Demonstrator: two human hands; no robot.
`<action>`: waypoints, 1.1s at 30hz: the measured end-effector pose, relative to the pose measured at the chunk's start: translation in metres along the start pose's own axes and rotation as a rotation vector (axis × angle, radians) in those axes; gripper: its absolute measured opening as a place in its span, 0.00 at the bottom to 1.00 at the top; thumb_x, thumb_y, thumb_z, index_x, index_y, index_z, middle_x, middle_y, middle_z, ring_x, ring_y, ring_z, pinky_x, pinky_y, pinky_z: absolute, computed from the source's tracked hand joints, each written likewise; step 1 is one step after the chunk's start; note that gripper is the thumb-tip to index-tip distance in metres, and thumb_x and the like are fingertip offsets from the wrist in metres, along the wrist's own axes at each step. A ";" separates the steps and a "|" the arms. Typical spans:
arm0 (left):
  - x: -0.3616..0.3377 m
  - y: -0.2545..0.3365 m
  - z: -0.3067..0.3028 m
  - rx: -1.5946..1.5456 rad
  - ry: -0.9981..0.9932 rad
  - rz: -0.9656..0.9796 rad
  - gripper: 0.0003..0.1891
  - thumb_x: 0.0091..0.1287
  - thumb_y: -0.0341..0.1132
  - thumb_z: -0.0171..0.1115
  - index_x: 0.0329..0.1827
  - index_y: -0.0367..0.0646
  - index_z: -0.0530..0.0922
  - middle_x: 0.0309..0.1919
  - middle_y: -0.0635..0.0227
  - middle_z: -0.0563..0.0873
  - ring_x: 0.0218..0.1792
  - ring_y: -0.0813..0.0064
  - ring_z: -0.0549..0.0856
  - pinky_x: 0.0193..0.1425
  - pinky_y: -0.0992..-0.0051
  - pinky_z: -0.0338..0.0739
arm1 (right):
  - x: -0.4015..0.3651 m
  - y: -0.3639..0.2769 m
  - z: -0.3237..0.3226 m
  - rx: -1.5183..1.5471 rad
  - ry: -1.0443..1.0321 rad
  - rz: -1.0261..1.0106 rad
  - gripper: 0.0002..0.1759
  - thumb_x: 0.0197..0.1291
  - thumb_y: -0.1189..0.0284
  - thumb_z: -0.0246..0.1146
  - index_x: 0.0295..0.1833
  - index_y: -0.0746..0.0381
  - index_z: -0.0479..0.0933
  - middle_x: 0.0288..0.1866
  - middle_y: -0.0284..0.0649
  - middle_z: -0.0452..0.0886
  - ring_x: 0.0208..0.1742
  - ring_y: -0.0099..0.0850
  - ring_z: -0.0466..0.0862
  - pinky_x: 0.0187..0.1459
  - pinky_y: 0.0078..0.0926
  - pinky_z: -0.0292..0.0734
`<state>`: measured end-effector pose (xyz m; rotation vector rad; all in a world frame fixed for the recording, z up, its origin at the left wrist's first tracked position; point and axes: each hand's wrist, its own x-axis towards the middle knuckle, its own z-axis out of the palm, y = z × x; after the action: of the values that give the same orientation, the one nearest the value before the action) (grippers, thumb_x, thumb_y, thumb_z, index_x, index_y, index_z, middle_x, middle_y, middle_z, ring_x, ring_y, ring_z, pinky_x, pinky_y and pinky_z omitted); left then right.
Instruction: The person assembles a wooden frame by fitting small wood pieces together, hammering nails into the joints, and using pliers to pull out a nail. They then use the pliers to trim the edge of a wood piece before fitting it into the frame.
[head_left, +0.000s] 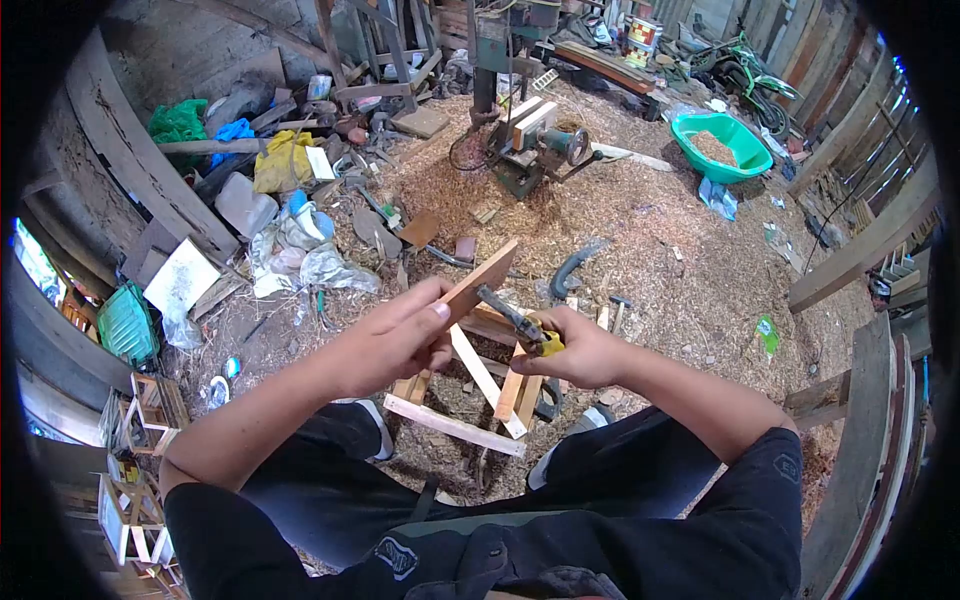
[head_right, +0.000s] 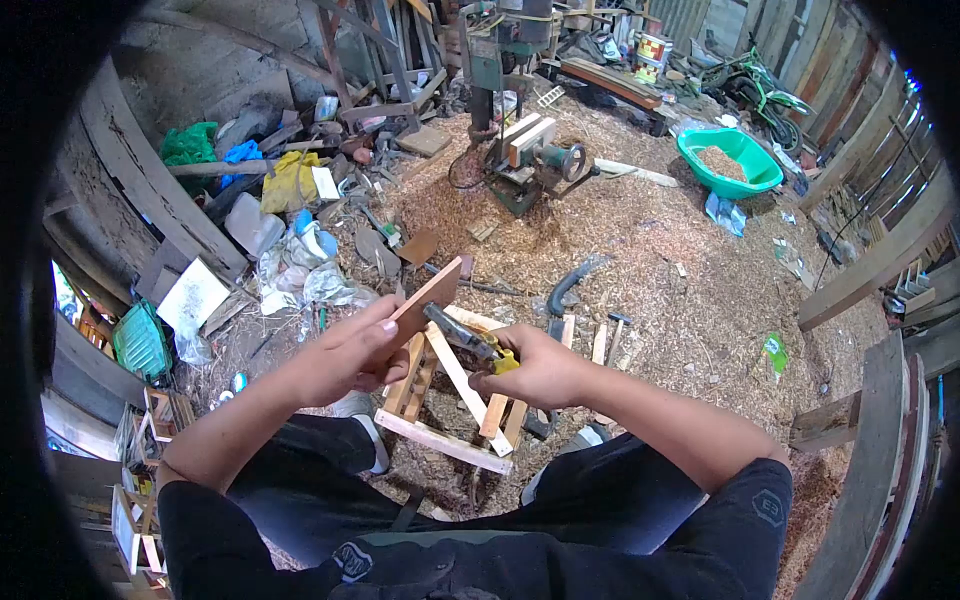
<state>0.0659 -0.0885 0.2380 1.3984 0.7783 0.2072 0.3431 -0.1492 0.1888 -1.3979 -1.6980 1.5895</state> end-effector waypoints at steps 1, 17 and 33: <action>0.002 -0.004 0.001 -0.001 -0.001 -0.001 0.24 0.86 0.53 0.50 0.74 0.48 0.67 0.35 0.70 0.77 0.26 0.85 0.69 0.30 0.82 0.65 | 0.000 0.000 -0.001 -0.024 0.011 0.057 0.17 0.65 0.64 0.75 0.48 0.67 0.83 0.34 0.34 0.86 0.35 0.23 0.80 0.41 0.31 0.78; 0.031 -0.041 0.005 0.472 0.274 0.109 0.18 0.90 0.44 0.43 0.60 0.37 0.73 0.36 0.61 0.82 0.37 0.69 0.84 0.47 0.66 0.81 | 0.030 0.033 -0.002 -0.207 0.187 0.134 0.14 0.55 0.66 0.70 0.37 0.66 0.79 0.28 0.45 0.83 0.31 0.38 0.83 0.40 0.43 0.78; 0.047 -0.055 -0.004 -0.389 0.212 -0.279 0.18 0.90 0.51 0.38 0.62 0.51 0.72 0.31 0.77 0.69 0.21 0.85 0.61 0.24 0.80 0.58 | 0.060 0.072 -0.015 -0.421 0.447 0.098 0.16 0.56 0.63 0.70 0.42 0.65 0.85 0.34 0.53 0.88 0.38 0.49 0.90 0.44 0.49 0.83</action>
<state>0.0812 -0.0703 0.1694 0.8996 1.0370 0.2752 0.3584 -0.1017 0.1078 -1.8925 -1.7552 0.8862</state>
